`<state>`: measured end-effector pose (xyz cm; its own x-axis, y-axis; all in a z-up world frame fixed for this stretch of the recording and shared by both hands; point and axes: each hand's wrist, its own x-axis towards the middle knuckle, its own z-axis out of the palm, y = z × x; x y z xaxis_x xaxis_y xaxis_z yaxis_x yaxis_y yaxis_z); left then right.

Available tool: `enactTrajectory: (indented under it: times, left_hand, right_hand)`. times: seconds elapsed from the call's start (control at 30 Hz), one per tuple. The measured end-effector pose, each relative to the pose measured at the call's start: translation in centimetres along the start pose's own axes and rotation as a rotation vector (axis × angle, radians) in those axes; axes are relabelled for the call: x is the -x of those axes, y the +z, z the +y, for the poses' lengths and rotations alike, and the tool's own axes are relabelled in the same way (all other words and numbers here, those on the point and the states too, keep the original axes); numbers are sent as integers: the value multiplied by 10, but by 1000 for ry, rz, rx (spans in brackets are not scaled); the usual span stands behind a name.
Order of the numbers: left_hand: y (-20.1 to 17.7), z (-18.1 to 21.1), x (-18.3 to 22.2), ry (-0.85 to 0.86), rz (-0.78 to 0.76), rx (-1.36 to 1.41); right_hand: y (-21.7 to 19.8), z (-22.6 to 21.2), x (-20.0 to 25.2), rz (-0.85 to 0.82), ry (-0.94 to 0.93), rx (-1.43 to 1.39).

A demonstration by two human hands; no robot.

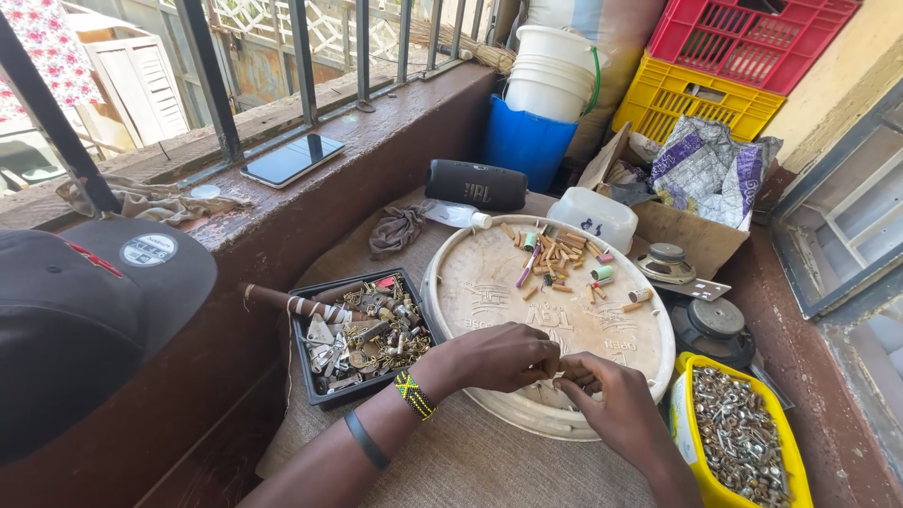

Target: Sorting and inspecting small metal hardware components from a mixed tray into separate containers.

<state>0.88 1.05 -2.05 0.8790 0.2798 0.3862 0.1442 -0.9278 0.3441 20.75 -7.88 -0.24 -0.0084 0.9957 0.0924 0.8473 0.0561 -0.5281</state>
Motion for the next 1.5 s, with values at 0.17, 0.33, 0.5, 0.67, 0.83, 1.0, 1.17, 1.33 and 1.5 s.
enactTrajectory:
  times: [0.17, 0.33, 0.5, 0.67, 0.83, 1.0, 1.17, 1.33, 1.5]
  left_hand:
    - [-9, 12, -2, -76, 43, -75]
    - [-9, 19, -7, -92, 174, -117]
    - [-13, 24, -7, -138, 238, -139]
    - [-10, 16, -7, -140, 251, -173]
    - [-15, 19, -9, -208, 190, -128]
    - [-13, 20, -11, -257, 185, -130]
    - [-22, 32, -9, -264, 196, -65]
    - [-19, 33, -11, -261, 290, 85]
    - [-9, 22, -9, -231, 438, 272]
  right_hand:
    - [-3, -4, 3, 102, -68, -75]
    - [-4, -9, 5, 254, -112, -178]
    - [-4, -9, 6, 349, -104, -223]
    - [-14, -14, 13, 433, -137, -202]
    - [-55, -4, 46, 650, -150, -152]
    - [-104, 28, 91, 691, 1, -153]
    - [-121, 27, 112, 570, 56, -40]
    - [-110, -10, 98, 514, 17, 27]
    - [-64, -57, 41, 305, -351, -82]
